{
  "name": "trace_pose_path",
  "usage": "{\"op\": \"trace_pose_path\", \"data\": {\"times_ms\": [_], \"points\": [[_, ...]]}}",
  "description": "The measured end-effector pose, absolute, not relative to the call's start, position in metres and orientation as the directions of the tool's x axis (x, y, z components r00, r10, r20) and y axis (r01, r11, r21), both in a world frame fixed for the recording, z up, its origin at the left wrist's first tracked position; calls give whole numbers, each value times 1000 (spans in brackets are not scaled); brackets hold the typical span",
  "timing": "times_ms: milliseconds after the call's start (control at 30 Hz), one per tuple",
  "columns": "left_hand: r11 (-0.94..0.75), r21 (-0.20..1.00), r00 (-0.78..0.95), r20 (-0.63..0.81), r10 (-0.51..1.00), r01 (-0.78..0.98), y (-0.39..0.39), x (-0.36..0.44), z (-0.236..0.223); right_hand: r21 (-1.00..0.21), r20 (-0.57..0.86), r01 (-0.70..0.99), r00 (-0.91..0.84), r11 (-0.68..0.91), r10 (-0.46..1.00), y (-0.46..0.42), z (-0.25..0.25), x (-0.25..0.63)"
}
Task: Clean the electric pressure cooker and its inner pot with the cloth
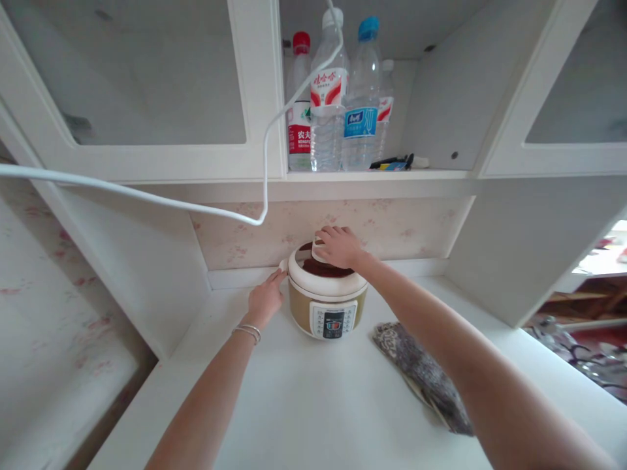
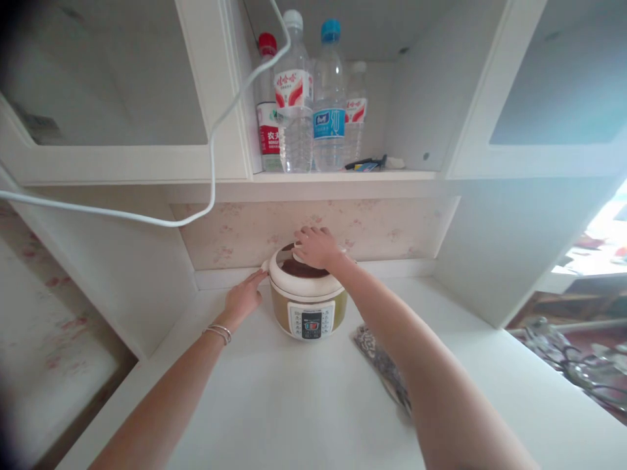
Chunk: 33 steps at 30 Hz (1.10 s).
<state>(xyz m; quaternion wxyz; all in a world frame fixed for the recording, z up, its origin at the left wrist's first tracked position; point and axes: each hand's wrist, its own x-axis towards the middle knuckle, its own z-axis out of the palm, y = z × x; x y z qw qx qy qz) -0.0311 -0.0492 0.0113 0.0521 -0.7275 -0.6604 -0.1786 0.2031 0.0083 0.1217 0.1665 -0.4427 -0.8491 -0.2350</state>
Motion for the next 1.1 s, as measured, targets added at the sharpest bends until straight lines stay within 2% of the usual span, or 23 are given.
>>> {"op": "trace_pose_path", "data": {"times_ms": [100, 200, 267, 400, 500, 667, 767, 867, 967, 1100], "points": [[-134, 99, 94, 331, 939, 986, -52, -29, 12, 269, 506, 820, -566, 505, 651, -24, 117, 239], [-152, 41, 130, 332, 934, 988, -59, -26, 12, 213, 475, 872, -486, 441, 733, -56, 93, 290], [-144, 22, 126, 361, 924, 989, -67, -21, 12, 114, 427, 932, -358, 343, 831, -77, 62, 333], [-161, 19, 135, 453, 881, 987, -92, 3, 6, -165, 214, 986, 0, 36, 977, -115, -24, 430], [-362, 4, 327, 420, 846, 932, -116, 41, -6, -371, 32, 899, 263, -233, 964, -137, -83, 485], [-738, 59, 704, 259, 661, 672, -148, 121, -37, -602, -231, 654, 407, -458, 884, -157, -121, 502], [-834, 87, 805, 222, 550, 546, -154, 159, -60, -685, -381, 483, 401, -545, 833, -164, -118, 483], [-858, 115, 827, 230, 514, 501, -152, 181, -80, -822, -494, 209, 203, -530, 846, -171, -112, 460], [-855, 155, 812, 267, 518, 495, -149, 190, -92, -885, -449, -109, -51, -452, 892, -173, -104, 433], [-823, 276, 738, 366, 567, 496, -146, 188, -93, -818, -419, -375, -132, -437, 898, -165, -89, 397]]}}
